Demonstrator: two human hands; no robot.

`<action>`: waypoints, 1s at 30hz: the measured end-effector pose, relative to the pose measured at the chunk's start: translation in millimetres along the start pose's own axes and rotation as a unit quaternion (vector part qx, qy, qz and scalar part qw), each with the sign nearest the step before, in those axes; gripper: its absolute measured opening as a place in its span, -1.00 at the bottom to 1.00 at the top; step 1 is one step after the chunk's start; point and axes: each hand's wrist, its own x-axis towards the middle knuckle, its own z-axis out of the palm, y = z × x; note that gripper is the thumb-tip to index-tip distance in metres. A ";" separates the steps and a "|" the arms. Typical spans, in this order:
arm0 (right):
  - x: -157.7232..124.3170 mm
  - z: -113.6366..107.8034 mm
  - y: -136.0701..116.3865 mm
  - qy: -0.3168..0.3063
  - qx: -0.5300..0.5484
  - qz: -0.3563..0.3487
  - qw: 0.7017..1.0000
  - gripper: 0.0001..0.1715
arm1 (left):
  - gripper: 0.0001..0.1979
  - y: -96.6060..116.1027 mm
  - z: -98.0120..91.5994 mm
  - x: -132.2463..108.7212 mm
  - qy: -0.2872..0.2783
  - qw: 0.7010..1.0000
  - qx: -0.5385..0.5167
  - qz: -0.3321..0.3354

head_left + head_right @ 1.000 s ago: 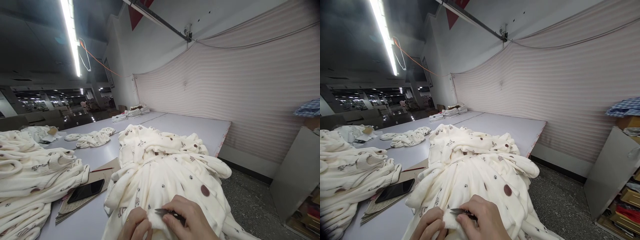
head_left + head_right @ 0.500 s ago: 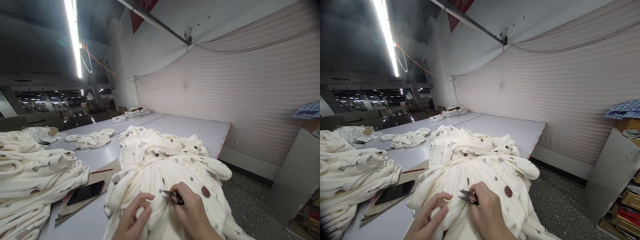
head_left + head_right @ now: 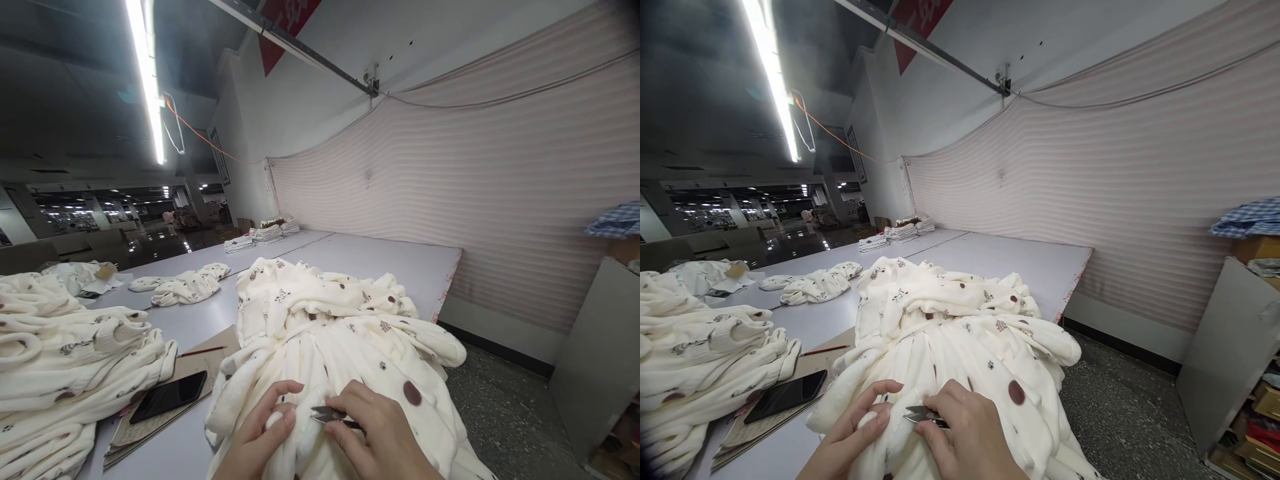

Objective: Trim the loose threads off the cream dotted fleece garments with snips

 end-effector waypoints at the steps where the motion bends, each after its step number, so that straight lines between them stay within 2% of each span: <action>1: 1.3 -0.7 0.2 -0.006 0.017 0.002 1.000 -0.75 | -0.57 0.5 -0.2 0.4 -0.002 1.000 -0.001 -0.001; 3: 3.1 -2.9 0.3 -0.016 0.035 0.002 0.999 -0.73 | -0.56 -0.2 -1.4 1.9 -0.005 1.000 0.005 0.000; 8: 2.9 -7.0 -1.6 -0.020 -0.015 -0.001 1.000 -0.77 | -0.54 -4.0 -3.7 6.8 -0.005 0.998 0.057 0.009; 14: 3.2 -4.7 1.8 -0.018 -0.017 -0.009 1.000 -0.76 | -0.54 -4.5 -3.9 10.5 -0.007 0.997 0.069 0.017; 19: 4.0 -6.2 5.4 0.020 0.093 0.058 0.994 -0.80 | -0.52 -1.8 -0.1 11.3 0.007 0.998 0.054 0.004; 23: 7.3 2.9 1.0 0.024 0.128 0.025 0.991 -0.65 | -0.51 0.0 5.0 12.1 -0.012 0.999 0.032 -0.008; 26: 13.8 11.4 -2.3 0.038 0.144 0.007 0.989 -0.91 | -0.50 -3.1 3.6 15.2 -0.006 0.999 0.038 -0.003; 30: 14.7 4.6 1.2 0.059 0.204 0.080 0.974 -0.78 | -0.53 -9.1 -4.4 19.2 0.004 0.999 0.042 0.001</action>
